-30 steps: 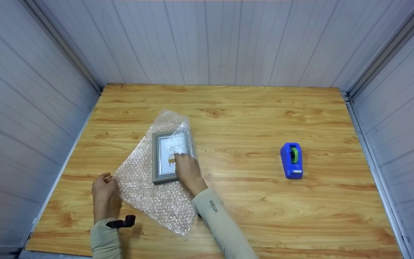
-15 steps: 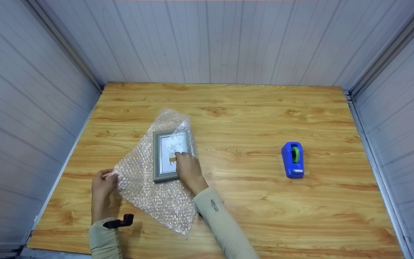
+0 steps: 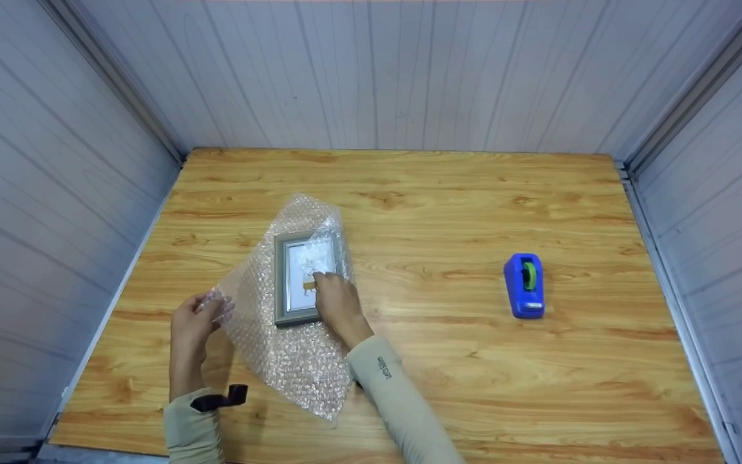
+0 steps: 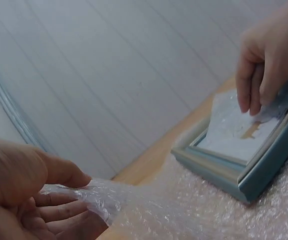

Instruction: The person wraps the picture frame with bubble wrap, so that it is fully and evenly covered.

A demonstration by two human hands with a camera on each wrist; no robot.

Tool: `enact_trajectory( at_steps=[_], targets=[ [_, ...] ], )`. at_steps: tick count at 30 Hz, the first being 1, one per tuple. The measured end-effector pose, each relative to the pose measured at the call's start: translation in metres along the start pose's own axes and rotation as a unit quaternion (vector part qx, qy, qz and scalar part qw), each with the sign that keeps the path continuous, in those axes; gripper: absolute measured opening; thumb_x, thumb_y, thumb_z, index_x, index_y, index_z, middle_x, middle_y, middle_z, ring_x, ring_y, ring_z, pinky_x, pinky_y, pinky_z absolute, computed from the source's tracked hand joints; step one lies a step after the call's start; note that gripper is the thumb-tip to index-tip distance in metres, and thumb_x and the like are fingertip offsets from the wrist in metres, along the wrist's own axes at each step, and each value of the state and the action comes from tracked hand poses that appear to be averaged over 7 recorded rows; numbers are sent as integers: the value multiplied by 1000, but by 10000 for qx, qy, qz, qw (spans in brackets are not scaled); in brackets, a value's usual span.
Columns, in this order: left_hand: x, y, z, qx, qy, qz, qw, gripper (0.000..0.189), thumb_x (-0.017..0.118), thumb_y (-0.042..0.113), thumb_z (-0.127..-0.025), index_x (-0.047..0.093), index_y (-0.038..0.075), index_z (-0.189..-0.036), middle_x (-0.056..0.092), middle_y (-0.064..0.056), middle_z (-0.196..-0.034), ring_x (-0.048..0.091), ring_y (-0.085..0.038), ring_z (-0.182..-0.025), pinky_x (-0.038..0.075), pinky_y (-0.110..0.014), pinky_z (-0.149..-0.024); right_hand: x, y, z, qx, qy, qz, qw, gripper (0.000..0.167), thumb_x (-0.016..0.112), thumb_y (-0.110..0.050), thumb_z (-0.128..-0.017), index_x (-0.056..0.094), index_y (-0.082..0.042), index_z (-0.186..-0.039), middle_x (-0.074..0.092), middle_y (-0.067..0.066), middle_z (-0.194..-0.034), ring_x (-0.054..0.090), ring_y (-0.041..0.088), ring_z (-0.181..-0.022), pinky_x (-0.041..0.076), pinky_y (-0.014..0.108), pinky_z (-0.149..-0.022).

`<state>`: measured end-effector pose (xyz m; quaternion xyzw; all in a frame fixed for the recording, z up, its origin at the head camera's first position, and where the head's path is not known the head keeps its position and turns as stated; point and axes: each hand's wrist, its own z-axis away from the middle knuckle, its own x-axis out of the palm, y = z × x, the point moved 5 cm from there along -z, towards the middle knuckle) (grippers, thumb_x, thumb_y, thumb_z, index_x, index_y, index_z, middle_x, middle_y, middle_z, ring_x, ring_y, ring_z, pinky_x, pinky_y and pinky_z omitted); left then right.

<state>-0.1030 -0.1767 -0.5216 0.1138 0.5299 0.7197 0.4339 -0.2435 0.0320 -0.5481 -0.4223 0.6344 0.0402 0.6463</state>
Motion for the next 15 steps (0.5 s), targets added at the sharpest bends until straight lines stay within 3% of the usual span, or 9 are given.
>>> enact_trajectory(
  at_steps=[6, 15],
  targets=[
    [13, 16, 6, 380, 121, -282, 9988, 27, 60, 20, -92, 67, -2, -107, 63, -12, -95, 60, -15, -82, 56, -22, -67, 0, 0, 0, -36, 21, 11, 10000, 21, 56, -7, -88, 51, -13, -69, 54, -2, -61, 49, 14, -55, 45, 33, -50],
    [32, 40, 14, 968, 106, -549, 9937, 24, 62, 18, -92, 71, 1, -106, 68, -13, -85, 62, -14, -71, 55, -22, -61, 0, 0, 0, -64, 5, -27, 10000, 18, 57, -7, -89, 56, -12, -72, 57, -1, -63, 51, 15, -56, 46, 35, -51]
  ],
)
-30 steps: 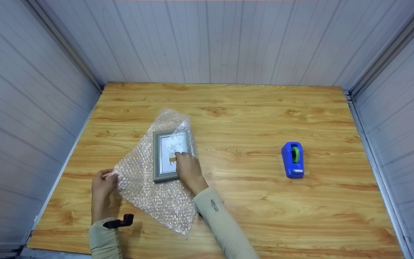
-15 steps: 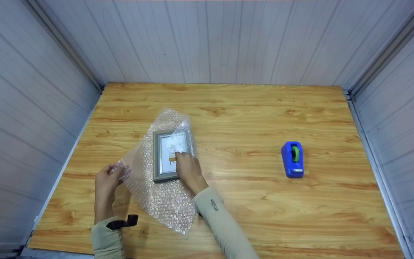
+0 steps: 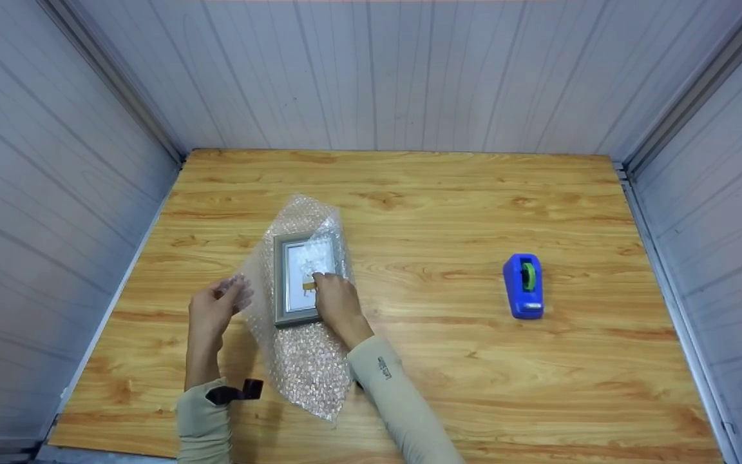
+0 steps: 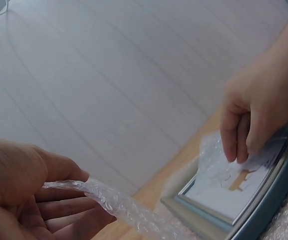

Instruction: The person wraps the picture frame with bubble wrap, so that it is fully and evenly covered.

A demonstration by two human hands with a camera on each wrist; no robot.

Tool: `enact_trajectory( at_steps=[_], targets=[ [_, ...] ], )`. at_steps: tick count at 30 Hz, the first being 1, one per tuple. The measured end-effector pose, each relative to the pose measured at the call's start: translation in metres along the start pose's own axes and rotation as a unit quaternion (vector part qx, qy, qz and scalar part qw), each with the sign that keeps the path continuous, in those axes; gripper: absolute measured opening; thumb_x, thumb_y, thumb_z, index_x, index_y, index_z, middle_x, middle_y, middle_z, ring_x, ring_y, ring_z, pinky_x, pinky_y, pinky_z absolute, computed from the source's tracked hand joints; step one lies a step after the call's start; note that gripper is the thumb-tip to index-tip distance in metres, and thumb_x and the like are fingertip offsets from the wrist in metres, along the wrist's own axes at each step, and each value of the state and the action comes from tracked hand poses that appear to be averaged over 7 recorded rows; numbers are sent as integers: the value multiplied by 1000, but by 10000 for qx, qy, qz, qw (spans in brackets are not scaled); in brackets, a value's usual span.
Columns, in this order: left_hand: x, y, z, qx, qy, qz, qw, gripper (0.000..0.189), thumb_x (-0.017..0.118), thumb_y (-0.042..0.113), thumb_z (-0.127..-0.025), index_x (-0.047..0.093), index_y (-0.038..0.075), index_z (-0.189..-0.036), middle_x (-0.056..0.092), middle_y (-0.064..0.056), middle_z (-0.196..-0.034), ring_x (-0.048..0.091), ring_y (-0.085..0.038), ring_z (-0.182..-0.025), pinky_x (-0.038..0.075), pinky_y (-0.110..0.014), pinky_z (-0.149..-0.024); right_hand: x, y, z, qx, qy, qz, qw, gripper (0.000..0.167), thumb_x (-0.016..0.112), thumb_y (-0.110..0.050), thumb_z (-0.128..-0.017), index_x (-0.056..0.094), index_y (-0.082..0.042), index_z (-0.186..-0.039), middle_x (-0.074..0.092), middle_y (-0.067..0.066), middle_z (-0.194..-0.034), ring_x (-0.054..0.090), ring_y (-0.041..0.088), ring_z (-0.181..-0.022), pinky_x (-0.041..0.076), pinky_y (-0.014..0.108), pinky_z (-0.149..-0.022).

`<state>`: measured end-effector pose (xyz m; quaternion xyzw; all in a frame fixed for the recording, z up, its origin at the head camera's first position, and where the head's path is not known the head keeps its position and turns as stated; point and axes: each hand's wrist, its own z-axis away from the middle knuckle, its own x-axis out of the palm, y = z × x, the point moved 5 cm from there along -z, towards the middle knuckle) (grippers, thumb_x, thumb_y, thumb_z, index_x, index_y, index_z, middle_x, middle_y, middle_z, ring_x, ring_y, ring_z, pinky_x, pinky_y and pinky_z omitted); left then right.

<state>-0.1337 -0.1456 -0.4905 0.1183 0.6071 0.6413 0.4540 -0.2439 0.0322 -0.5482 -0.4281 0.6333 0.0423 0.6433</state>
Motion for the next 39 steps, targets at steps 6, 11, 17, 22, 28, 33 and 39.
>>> enact_trajectory(
  at_steps=[6, 11, 17, 22, 28, 33, 39],
  targets=[
    [16, 13, 1, 350, -241, -194, 9989, 24, 61, 15, -93, 70, 0, -108, 70, -15, -87, 66, -16, -69, 57, -25, -62, -1, -1, -1, -15, -94, -60, 9999, 18, 56, -7, -91, 56, -10, -73, 56, -2, -63, 50, 14, -56, 45, 33, -51],
    [32, 23, 3, 682, -345, -505, 9958, 19, 61, 13, -92, 71, 2, -103, 70, -12, -82, 64, -16, -67, 54, -23, -58, -1, -1, -2, -74, -101, -61, 9999, 22, 56, -6, -90, 52, -11, -69, 48, -4, -59, 43, 12, -54, 41, 29, -49],
    [52, 30, 7, 1101, -333, -1036, 9879, 15, 63, 13, -90, 74, 4, -96, 65, -6, -72, 58, -16, -65, 46, -27, -58, -2, -1, -1, -176, -11, -35, 9998, 20, 58, -6, -89, 52, -11, -71, 54, -1, -61, 50, 17, -56, 46, 36, -51],
    [65, 31, 9, 1357, -392, -1325, 9811, 15, 63, 13, -89, 75, 5, -94, 64, -5, -70, 58, -19, -68, 48, -34, -64, -3, 0, -1, -263, -51, -96, 9996, 17, 55, -8, -92, 58, -9, -76, 62, 3, -66, 59, 21, -60, 50, 39, -55],
    [79, 27, 9, 1368, -707, -1506, 9765, 17, 60, 12, -90, 73, 3, -97, 65, -5, -73, 57, -19, -68, 49, -35, -64, -6, 2, -2, -196, -275, -115, 9994, 18, 51, -11, -96, 67, -5, -102, 72, 12, -85, 69, 31, -76, 55, 46, -67],
    [89, 22, 8, 1373, -1014, -1689, 9707, 18, 59, 13, -92, 73, 4, -98, 65, -4, -74, 56, -17, -68, 49, -32, -63, -9, 7, -3, 72, -697, -315, 9970, 24, 48, -10, -97, 61, -4, -116, 71, 16, -96, 69, 34, -83, 57, 45, -73],
    [96, 17, 8, 1506, -1273, -1709, 9653, 19, 57, 13, -92, 72, 2, -97, 64, -4, -73, 55, -17, -67, 48, -31, -62, -12, 12, -5, 324, -1055, -584, 9922, 29, 49, -6, -94, 57, -5, -122, 69, 16, -110, 67, 35, -95, 56, 44, -79]
  ],
)
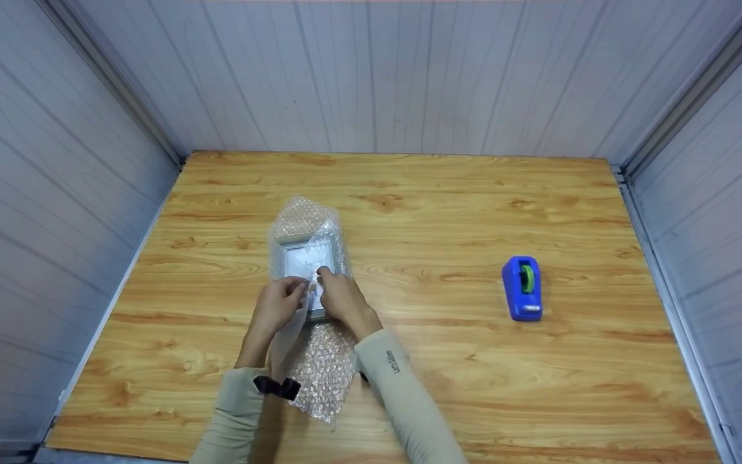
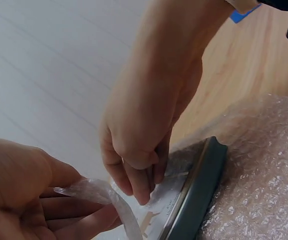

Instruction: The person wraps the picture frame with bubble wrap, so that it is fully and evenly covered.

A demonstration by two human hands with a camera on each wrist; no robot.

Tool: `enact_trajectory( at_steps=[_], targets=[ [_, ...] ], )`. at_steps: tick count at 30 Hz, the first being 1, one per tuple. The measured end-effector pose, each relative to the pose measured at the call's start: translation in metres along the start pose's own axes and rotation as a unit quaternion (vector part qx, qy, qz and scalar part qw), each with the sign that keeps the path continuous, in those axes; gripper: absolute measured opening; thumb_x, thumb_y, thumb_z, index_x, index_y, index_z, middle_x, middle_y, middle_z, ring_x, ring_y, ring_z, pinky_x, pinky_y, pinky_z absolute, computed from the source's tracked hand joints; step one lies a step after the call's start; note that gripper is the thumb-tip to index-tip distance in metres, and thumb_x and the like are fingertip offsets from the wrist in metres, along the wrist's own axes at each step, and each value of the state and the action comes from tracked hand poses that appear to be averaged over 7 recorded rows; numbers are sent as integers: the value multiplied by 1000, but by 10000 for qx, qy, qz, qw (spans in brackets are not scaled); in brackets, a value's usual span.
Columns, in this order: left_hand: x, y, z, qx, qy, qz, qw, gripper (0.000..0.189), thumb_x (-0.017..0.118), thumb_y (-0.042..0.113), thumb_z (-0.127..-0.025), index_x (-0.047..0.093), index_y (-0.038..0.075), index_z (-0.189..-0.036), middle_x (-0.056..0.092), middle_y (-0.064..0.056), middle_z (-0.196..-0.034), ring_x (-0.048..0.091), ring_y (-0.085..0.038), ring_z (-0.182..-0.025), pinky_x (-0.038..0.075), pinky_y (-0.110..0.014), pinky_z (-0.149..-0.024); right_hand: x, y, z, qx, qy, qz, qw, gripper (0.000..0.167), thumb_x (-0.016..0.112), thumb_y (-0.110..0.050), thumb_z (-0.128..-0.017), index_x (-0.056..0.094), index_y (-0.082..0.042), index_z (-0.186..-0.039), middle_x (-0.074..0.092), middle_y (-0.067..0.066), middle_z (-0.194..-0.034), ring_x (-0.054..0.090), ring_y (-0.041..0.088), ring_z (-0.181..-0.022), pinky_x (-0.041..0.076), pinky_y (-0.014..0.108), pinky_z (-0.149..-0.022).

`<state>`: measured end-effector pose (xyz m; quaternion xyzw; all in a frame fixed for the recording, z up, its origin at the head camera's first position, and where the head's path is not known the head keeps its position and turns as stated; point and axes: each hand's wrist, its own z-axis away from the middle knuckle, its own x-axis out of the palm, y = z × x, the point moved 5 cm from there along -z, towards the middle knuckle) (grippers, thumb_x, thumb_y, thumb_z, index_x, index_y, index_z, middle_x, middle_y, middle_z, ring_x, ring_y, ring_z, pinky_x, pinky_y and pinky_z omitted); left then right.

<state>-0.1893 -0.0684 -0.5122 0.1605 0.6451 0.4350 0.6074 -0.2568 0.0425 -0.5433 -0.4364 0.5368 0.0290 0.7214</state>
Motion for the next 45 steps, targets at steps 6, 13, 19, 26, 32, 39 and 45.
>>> enact_trajectory(
  at_steps=[6, 13, 19, 26, 32, 39, 45],
  targets=[
    [5, -3, -1, 122, -191, -146, 9996, 19, 57, 15, -93, 70, 3, -89, 58, -1, -69, 53, -17, -67, 47, -32, -63, -2, 2, -2, -66, -93, -122, 9999, 31, 50, -3, -91, 57, -4, -122, 69, 16, -109, 66, 36, -97, 55, 44, -84],
    [10, -5, -3, 391, -535, -310, 9973, 20, 55, 15, -94, 68, 3, -86, 50, 1, -65, 49, -18, -64, 41, -32, -60, -3, 3, -3, -77, -70, -140, 9998, 29, 49, -2, -91, 59, -4, -119, 70, 15, -99, 66, 34, -89, 55, 45, -77],
    [14, -9, -3, 369, -841, -278, 9954, 22, 51, 17, -96, 67, 3, -90, 60, -6, -74, 55, -21, -71, 49, -38, -68, -4, 2, -3, -124, -48, -233, 9996, 28, 49, -1, -91, 59, -3, -117, 71, 14, -100, 67, 31, -90, 55, 44, -79],
    [16, -11, -5, 343, -1124, -268, 9927, 25, 49, 21, -98, 67, 4, -99, 66, -9, -86, 60, -23, -79, 51, -41, -75, -4, 2, -4, -231, -56, -342, 9991, 26, 48, -2, -92, 61, -1, -116, 71, 14, -101, 67, 32, -94, 55, 44, -83],
    [16, -12, -5, 273, -1443, -210, 9889, 31, 48, 25, -99, 65, 2, -112, 69, -13, -101, 64, -28, -94, 52, -43, -85, -4, 3, -5, -85, -210, -430, 9988, 27, 47, -2, -93, 61, -1, -117, 70, 14, -106, 66, 32, -100, 54, 43, -87],
    [17, -13, -5, 497, -1645, -341, 9845, 32, 47, 23, -100, 65, 1, -115, 68, -15, -111, 63, -33, -106, 49, -46, -94, -5, 4, -6, -45, -269, -458, 9986, 32, 46, 3, -89, 60, -2, -117, 70, 13, -110, 65, 31, -105, 53, 42, -91],
    [19, -9, -3, 1073, -1752, -839, 9751, 27, 49, 6, -95, 66, 1, -116, 69, -15, -112, 64, -33, -107, 50, -46, -93, -5, 5, -5, -142, -304, -633, 9974, 37, 43, 5, -86, 59, 0, -118, 69, 14, -113, 63, 31, -110, 51, 42, -95]
  ],
)
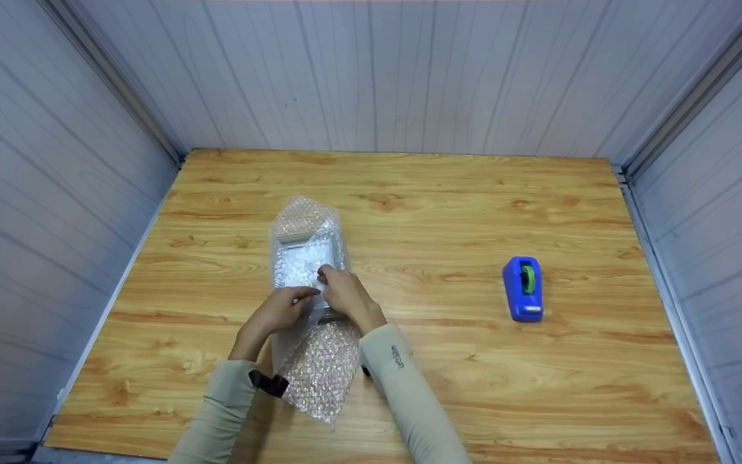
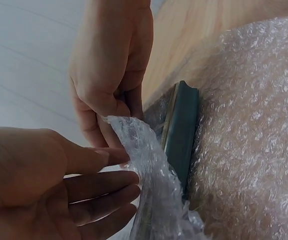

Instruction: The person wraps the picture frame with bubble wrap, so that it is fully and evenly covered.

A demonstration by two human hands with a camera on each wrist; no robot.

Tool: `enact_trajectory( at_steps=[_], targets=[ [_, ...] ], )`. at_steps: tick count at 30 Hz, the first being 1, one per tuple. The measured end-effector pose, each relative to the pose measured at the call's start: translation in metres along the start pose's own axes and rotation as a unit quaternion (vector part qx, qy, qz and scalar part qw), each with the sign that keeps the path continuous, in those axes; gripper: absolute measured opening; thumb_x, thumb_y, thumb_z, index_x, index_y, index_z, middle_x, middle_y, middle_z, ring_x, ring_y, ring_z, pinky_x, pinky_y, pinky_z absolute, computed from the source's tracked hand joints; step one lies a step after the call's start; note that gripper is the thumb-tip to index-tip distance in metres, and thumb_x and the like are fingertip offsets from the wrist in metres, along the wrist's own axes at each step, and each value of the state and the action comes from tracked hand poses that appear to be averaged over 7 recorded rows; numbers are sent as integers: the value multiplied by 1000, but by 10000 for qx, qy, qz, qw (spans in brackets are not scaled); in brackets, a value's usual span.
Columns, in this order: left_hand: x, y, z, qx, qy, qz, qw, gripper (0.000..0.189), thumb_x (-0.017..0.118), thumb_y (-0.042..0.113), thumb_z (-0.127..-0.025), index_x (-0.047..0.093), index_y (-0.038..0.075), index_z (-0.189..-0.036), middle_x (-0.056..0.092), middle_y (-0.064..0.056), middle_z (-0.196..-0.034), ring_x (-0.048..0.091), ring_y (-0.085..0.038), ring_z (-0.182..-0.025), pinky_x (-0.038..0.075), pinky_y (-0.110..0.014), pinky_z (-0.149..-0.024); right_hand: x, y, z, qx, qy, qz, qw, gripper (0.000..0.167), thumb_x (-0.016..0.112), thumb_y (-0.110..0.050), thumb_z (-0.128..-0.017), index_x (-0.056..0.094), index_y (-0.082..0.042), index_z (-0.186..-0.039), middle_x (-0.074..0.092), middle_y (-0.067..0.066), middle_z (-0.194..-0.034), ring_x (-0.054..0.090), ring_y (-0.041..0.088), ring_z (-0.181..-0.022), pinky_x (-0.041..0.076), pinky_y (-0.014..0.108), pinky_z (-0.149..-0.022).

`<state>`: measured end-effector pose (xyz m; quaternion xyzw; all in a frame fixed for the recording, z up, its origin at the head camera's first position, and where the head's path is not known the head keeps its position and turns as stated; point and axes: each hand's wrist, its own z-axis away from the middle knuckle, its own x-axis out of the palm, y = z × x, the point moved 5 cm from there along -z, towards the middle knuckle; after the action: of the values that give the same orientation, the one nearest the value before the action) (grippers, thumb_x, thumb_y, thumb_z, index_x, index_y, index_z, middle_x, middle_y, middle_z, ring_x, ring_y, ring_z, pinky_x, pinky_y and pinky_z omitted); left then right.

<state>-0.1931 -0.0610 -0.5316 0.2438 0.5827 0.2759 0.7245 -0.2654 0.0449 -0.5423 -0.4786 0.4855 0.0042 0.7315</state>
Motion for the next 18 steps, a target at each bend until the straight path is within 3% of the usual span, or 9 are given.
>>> enact_trajectory(
  at_steps=[5, 11, 18],
  targets=[
    [2, 7, 1, 413, -152, -613, 9972, 32, 53, -3, -87, 68, 2, -115, 70, -14, -109, 65, -33, -102, 52, -43, -91, 0, 1, -1, 12, -101, -146, 9998, 37, 41, 5, -86, 59, 1, -119, 68, 14, -116, 61, 32, -113, 49, 41, -98],
    [5, 16, 5, 863, -15, -1663, 9823, 37, 60, -7, -78, 72, 8, -109, 64, -15, -105, 59, -33, -91, 52, -42, -79, -2, 0, -1, -87, -21, -115, 9999, 36, 41, 4, -86, 59, 2, -118, 69, 16, -113, 62, 33, -111, 50, 43, -96],
    [4, 18, 7, 985, 109, -2040, 9739, 34, 59, -6, -79, 74, 14, -103, 56, -15, -107, 54, -30, -86, 51, -39, -69, -2, -2, -1, -239, 56, -134, 9996, 35, 41, 4, -87, 59, 4, -117, 68, 19, -111, 63, 35, -108, 50, 45, -95]
  ],
)
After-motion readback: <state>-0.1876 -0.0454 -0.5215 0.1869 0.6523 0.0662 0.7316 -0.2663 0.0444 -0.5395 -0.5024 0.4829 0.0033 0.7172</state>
